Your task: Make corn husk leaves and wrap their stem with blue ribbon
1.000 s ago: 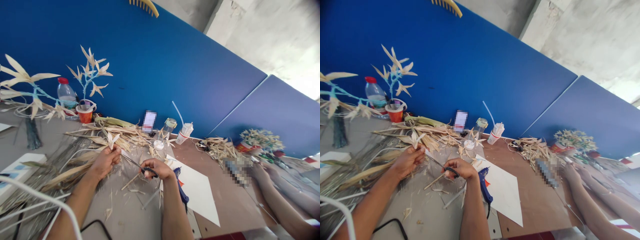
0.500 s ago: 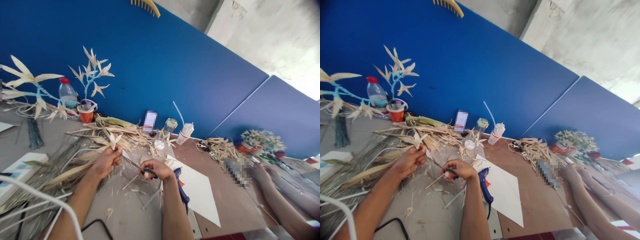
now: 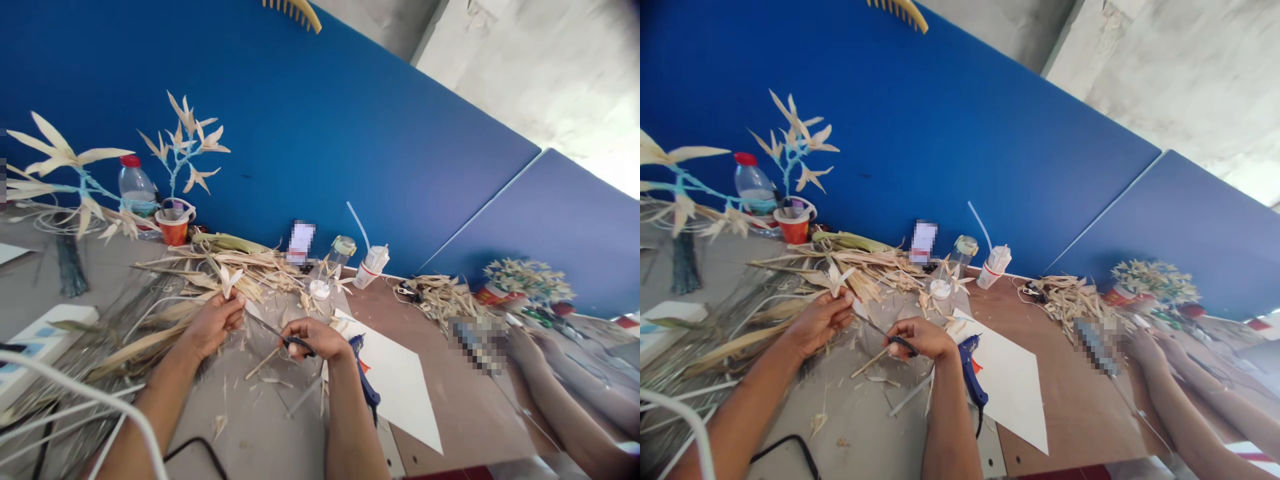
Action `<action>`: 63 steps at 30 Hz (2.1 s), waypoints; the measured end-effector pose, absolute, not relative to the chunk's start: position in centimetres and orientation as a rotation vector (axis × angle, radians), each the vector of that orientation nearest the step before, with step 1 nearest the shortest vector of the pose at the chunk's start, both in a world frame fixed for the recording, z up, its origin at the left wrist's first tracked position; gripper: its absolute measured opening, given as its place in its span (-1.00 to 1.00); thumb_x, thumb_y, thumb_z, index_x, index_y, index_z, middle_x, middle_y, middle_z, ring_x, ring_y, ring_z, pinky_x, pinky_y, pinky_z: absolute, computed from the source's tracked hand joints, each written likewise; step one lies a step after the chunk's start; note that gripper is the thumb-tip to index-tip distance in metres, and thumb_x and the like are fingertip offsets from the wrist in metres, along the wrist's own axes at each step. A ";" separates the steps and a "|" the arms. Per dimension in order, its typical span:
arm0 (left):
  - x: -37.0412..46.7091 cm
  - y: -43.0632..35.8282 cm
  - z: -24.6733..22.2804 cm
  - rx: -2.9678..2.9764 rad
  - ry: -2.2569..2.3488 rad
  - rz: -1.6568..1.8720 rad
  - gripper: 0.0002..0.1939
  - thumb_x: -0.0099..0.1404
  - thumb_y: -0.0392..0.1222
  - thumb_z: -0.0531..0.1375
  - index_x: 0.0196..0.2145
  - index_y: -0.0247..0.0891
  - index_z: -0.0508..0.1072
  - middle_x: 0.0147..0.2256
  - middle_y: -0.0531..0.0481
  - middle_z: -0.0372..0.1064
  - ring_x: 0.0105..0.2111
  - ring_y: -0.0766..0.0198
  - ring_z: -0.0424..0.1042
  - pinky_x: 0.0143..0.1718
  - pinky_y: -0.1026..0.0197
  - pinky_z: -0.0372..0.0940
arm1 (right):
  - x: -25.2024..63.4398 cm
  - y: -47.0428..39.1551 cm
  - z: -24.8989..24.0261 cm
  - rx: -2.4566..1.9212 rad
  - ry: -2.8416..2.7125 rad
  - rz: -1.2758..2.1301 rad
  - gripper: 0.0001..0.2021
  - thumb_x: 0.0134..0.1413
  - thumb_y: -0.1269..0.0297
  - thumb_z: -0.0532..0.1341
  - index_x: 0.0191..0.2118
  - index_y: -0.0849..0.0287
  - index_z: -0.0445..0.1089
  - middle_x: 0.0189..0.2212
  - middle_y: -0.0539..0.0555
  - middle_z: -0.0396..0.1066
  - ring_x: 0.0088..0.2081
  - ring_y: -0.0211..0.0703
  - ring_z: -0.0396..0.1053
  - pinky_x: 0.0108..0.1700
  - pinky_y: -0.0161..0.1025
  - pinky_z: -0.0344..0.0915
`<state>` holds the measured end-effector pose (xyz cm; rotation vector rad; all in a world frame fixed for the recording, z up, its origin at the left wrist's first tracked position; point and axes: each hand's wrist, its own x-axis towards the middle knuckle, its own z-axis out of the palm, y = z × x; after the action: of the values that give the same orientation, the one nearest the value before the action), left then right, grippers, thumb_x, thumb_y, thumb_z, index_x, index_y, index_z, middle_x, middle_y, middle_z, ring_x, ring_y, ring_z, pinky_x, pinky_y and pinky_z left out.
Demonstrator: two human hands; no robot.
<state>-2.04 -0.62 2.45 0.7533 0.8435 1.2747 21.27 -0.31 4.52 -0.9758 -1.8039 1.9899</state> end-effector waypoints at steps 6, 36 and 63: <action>-2.1 -0.6 2.5 0.742 0.876 1.271 -0.73 0.01 -0.20 0.30 -0.50 -0.23 0.22 -0.72 0.30 -0.11 -0.76 0.54 -0.16 -0.70 0.41 -0.13 | 21.3 -0.2 4.3 -1.020 -1.818 1.967 -0.43 -0.43 -0.13 0.40 -0.32 0.25 0.45 -0.62 -0.09 0.31 -0.62 -0.40 0.19 -0.57 -0.42 0.06; -2.3 -0.3 2.5 0.639 0.834 1.347 -0.71 -0.03 -0.24 0.34 -0.51 -0.24 0.23 -0.74 0.31 -0.06 -0.76 0.56 -0.17 -0.71 0.40 -0.16 | 21.4 -0.4 4.3 -1.069 -1.892 1.992 -0.49 -0.37 -0.05 0.41 -0.31 0.25 0.44 -0.58 -0.08 0.32 -0.57 -0.40 0.22 -0.51 -0.42 0.15; -2.4 -0.3 2.3 0.708 0.791 1.290 -0.74 0.03 -0.21 0.32 -0.49 -0.25 0.25 -0.73 0.29 -0.12 -0.75 0.55 -0.19 -0.70 0.41 -0.17 | 22.3 0.0 3.9 -0.905 -1.846 1.986 -0.46 -0.33 -0.10 0.38 -0.30 0.28 0.43 -0.62 -0.08 0.29 -0.62 -0.40 0.19 -0.57 -0.42 0.03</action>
<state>-2.38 -0.34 2.26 0.7078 0.7906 1.2898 22.34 -0.02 3.92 -0.9048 -1.8464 1.9856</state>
